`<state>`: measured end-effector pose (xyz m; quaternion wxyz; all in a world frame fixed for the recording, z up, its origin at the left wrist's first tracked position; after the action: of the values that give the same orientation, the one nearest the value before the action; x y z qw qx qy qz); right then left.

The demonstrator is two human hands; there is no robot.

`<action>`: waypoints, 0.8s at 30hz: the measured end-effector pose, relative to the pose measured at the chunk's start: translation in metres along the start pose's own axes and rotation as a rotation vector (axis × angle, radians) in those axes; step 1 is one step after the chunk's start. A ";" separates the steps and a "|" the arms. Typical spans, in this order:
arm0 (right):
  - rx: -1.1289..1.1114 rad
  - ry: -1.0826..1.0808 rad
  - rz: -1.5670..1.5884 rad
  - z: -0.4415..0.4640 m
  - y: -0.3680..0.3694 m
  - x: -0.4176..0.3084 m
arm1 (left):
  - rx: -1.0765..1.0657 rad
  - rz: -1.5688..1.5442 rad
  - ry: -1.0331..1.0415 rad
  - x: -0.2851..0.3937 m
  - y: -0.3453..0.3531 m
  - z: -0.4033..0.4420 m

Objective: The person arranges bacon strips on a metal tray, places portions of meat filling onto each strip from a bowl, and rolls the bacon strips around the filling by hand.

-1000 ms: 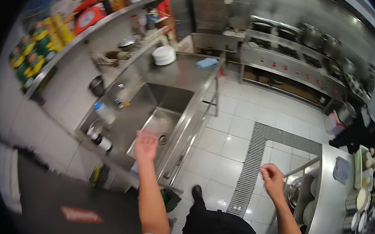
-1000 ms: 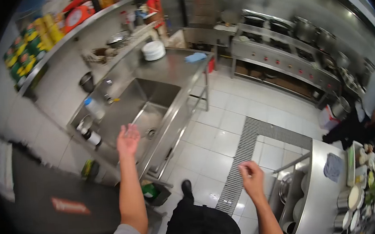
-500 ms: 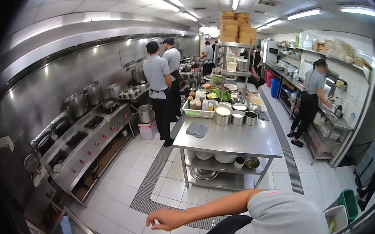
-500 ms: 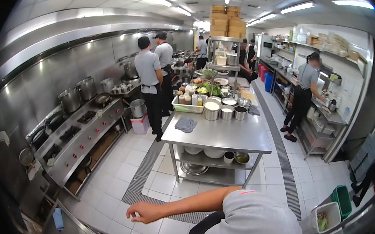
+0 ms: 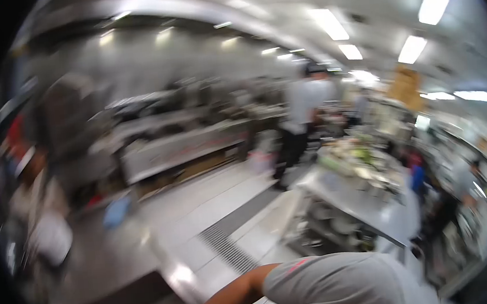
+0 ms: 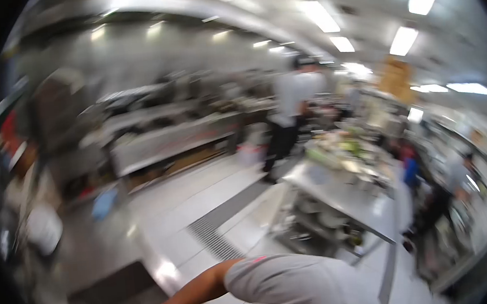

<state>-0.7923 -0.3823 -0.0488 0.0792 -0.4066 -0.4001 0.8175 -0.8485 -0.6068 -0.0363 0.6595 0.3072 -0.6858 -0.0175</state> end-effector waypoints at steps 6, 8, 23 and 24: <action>-0.341 0.324 0.382 0.112 0.088 -0.062 | 0.211 -0.140 0.055 -0.023 -0.038 -0.030; -0.346 0.418 0.526 0.136 0.106 -0.062 | 0.267 0.128 0.236 -0.025 -0.028 -0.055; -0.279 0.658 0.860 0.166 0.132 -0.057 | 0.215 -0.182 -0.079 -0.011 -0.054 0.013; -0.257 0.650 0.853 0.170 0.125 -0.058 | 0.228 -0.170 -0.095 -0.011 -0.056 0.016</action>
<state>-0.8533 -0.5925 -0.0447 -0.1899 -0.7707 -0.2515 0.5539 -0.8419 -0.6533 -0.0726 0.5834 0.4358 -0.6853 -0.0097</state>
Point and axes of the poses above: each hand's wrist, its own z-axis towards the middle knuckle, its own y-axis out of the palm, x = y × z, the point moved 5 cm from there along z, towards the middle knuckle, and after that the axes turned 13 degrees about -z, right-handed, at the moved point
